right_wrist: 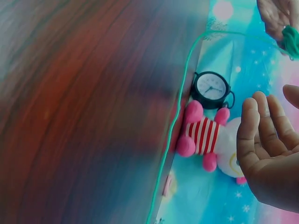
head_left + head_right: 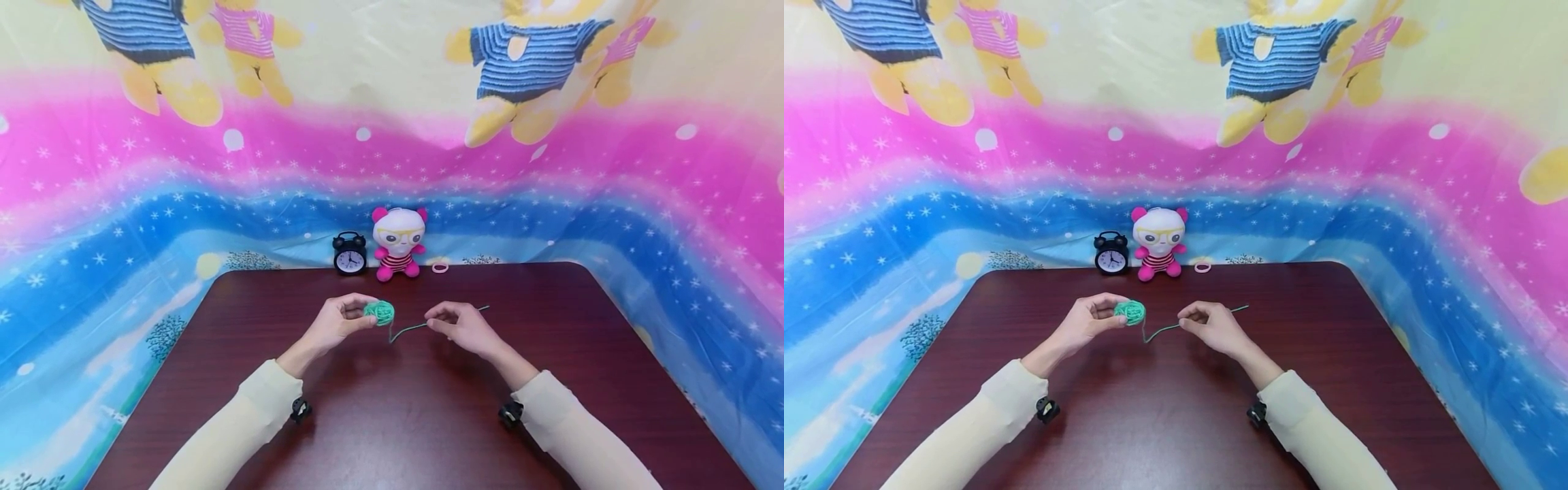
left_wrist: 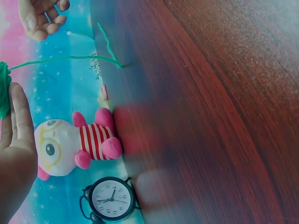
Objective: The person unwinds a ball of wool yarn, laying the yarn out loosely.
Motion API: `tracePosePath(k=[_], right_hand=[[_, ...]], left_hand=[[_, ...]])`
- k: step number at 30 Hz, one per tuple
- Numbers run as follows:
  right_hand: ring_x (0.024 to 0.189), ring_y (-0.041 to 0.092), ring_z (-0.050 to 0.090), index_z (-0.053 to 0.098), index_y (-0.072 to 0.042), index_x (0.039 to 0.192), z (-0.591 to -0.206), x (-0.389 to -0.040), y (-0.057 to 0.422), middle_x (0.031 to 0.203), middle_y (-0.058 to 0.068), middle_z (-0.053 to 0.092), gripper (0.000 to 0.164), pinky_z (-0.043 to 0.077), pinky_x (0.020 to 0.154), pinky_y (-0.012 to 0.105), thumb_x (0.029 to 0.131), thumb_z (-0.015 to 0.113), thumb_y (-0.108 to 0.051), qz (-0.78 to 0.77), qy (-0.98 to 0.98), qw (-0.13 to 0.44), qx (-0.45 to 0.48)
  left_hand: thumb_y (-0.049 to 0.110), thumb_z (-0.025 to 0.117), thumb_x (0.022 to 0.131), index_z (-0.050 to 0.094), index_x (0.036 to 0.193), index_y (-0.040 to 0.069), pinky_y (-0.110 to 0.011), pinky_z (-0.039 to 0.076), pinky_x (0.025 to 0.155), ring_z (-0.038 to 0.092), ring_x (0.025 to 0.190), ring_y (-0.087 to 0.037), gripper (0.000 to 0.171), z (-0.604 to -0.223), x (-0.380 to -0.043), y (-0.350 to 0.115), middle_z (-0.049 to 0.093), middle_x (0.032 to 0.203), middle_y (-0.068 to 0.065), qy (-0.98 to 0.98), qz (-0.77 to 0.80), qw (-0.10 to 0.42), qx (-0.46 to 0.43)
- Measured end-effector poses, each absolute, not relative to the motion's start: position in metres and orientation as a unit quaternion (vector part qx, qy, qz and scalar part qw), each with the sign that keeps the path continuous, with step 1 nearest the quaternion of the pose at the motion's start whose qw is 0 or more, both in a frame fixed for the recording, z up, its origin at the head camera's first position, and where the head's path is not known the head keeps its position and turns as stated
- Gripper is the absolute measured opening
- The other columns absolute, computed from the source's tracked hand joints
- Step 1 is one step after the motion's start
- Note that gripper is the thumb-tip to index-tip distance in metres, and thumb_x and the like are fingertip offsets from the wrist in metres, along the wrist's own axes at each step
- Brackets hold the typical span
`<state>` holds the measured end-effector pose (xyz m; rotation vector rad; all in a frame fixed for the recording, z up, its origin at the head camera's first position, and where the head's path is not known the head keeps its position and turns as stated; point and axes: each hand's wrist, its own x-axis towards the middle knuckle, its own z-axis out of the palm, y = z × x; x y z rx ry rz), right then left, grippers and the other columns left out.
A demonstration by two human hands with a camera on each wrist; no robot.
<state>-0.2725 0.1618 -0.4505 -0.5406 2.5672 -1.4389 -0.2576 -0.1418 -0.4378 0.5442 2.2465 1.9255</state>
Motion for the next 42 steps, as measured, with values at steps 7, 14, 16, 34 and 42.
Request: tracePosePath(k=[7, 14, 16, 34, 42], right_hand=[[0.098, 0.045, 0.064, 0.072, -0.019, 0.111, -0.447, -0.27, 0.145, 0.106, 0.014, 0.072, 0.019, 0.056, 0.077, 0.057, 0.094, 0.07, -0.028, -0.521, 0.828, 0.108, -0.177], [0.101, 0.041, 0.065, 0.071, -0.017, 0.112, -0.446, -0.269, 0.132, 0.109, 0.02, 0.071, 0.022, 0.056, 0.076, 0.054, 0.094, 0.07, -0.029, -0.534, 0.818, 0.116, -0.179], [0.099, 0.041, 0.065, 0.071, -0.017, 0.112, -0.447, -0.269, 0.129, 0.11, 0.02, 0.071, 0.022, 0.056, 0.076, 0.053, 0.094, 0.07, -0.029, -0.534, 0.818, 0.116, -0.183], [0.075, 0.028, 0.063, 0.073, -0.019, 0.107, -0.442, -0.267, 0.11, 0.099, 0.004, 0.072, 0.017, 0.057, 0.069, 0.049, 0.092, 0.072, -0.026, -0.518, 0.824, 0.102, -0.205], [0.066, 0.026, 0.06, 0.075, -0.022, 0.097, -0.443, -0.269, 0.111, 0.097, 0.01, 0.072, 0.009, 0.056, 0.069, 0.053, 0.093, 0.071, -0.029, -0.503, 0.834, 0.091, -0.205]], left_hand=[[0.014, 0.076, 0.089, 0.067, 0.123, 0.007, -0.026, 0.059, 0.087, 0.072, 0.092, -0.013, 0.036, -0.438, -0.257, -0.141, 0.073, 0.108, -0.005, 0.75, 0.634, 0.068, 0.179], [0.013, 0.076, 0.089, 0.066, 0.124, 0.006, -0.027, 0.059, 0.088, 0.072, 0.093, -0.015, 0.037, -0.44, -0.257, -0.139, 0.073, 0.11, -0.009, 0.753, 0.627, 0.069, 0.184], [0.012, 0.076, 0.089, 0.066, 0.123, 0.006, -0.027, 0.059, 0.087, 0.072, 0.093, -0.014, 0.036, -0.44, -0.257, -0.139, 0.073, 0.109, -0.009, 0.753, 0.628, 0.072, 0.184], [0.01, 0.075, 0.089, 0.066, 0.124, 0.007, -0.03, 0.06, 0.088, 0.072, 0.099, -0.019, 0.036, -0.44, -0.258, -0.139, 0.071, 0.115, -0.013, 0.757, 0.616, 0.099, 0.196], [0.012, 0.077, 0.087, 0.068, 0.119, 0.007, -0.027, 0.06, 0.085, 0.071, 0.093, -0.018, 0.033, -0.44, -0.257, -0.138, 0.072, 0.111, -0.013, 0.763, 0.608, 0.098, 0.194]])
